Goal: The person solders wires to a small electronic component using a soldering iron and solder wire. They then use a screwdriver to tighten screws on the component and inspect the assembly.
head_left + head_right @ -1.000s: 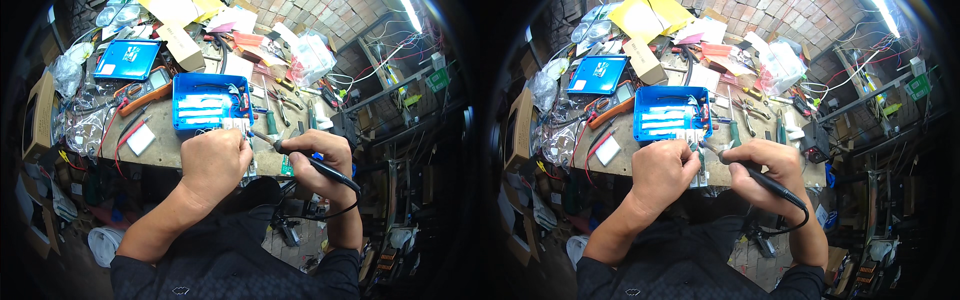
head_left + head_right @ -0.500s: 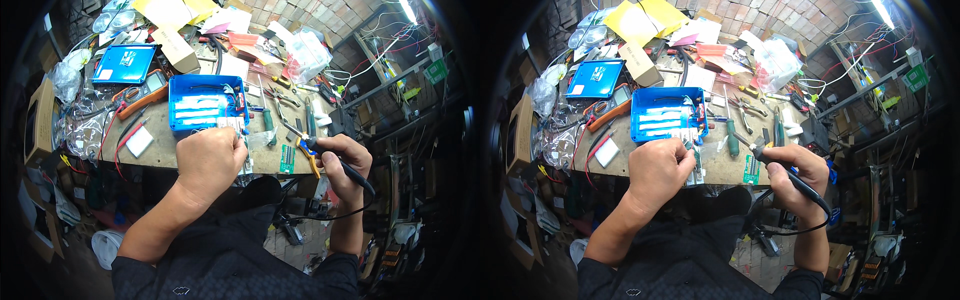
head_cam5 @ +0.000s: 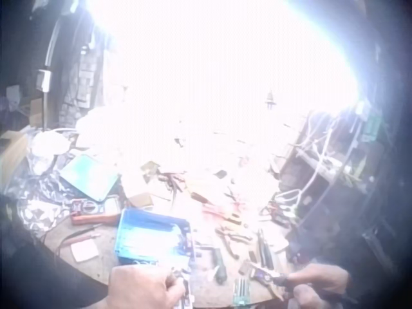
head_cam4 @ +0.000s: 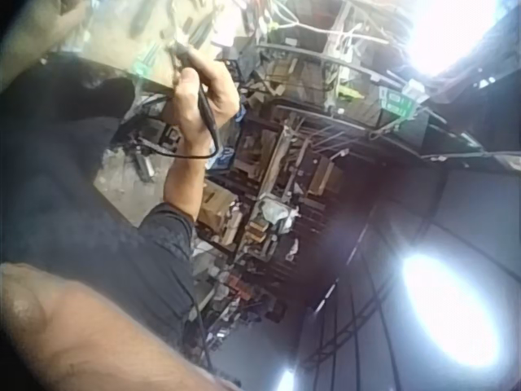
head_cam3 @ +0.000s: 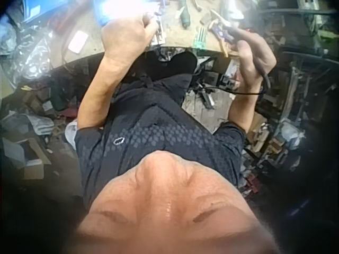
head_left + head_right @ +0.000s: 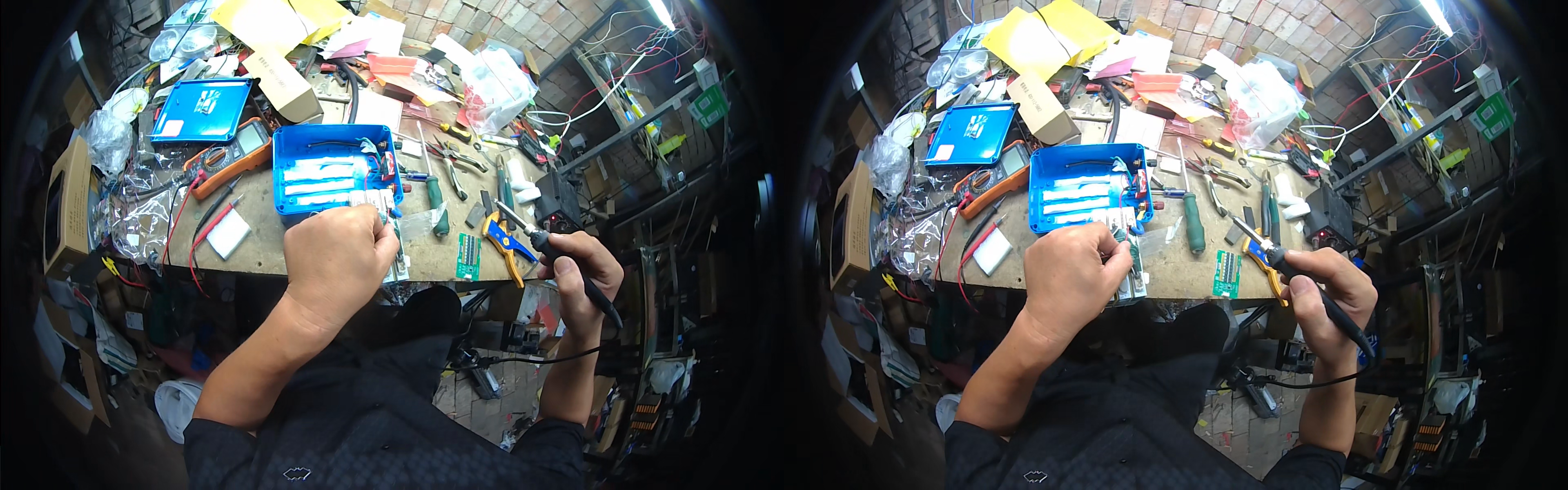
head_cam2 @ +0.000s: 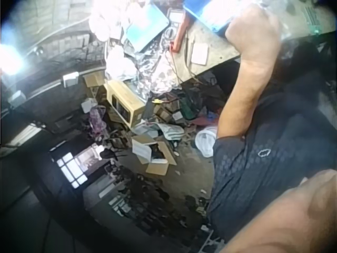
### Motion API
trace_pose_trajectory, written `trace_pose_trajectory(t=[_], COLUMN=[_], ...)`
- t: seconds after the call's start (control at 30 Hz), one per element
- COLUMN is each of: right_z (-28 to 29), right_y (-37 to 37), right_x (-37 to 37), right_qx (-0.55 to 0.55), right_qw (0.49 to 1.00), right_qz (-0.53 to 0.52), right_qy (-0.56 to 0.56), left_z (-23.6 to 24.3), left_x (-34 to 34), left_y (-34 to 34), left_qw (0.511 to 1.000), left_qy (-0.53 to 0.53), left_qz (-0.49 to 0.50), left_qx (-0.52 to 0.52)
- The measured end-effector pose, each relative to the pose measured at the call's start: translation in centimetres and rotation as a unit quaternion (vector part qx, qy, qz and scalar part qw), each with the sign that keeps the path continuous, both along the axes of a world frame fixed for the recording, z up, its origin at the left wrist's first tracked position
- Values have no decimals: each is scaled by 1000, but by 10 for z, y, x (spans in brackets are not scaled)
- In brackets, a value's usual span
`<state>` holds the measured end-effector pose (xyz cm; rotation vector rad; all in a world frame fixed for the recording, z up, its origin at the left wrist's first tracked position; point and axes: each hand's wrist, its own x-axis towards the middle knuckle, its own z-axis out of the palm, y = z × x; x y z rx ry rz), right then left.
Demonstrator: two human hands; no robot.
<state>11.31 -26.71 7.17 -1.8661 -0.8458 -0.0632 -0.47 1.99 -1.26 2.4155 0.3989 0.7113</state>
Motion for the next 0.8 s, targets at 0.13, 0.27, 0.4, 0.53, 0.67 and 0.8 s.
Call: trace_pose_trajectory(t=[0.13,0.27,0.4,0.53,0.67,0.8], right_z=[-2,-6,-9,-16,-24,-34], right_y=[-17,-39,-64,-89,-109,-129], right_x=[3,6,11,16,20,21], right_qx=[-3,20,26,38,56,68], right_qw=[999,996,991,983,979,970], right_qz=[-26,-79,-123,-170,-193,-232], right_qy=[-28,-30,-48,-52,-40,-18], left_z=[0,1,0,-1,-5,-7], left_x=[-1,-1,-2,-4,-4,0], left_y=[0,-1,-2,-4,-5,-4], left_qw=[1000,1000,1000,999,999,998], left_qy=[5,5,-14,-34,-42,-54], left_qz=[0,0,-2,-6,-7,-30], left_qx=[-3,-3,5,4,17,20])
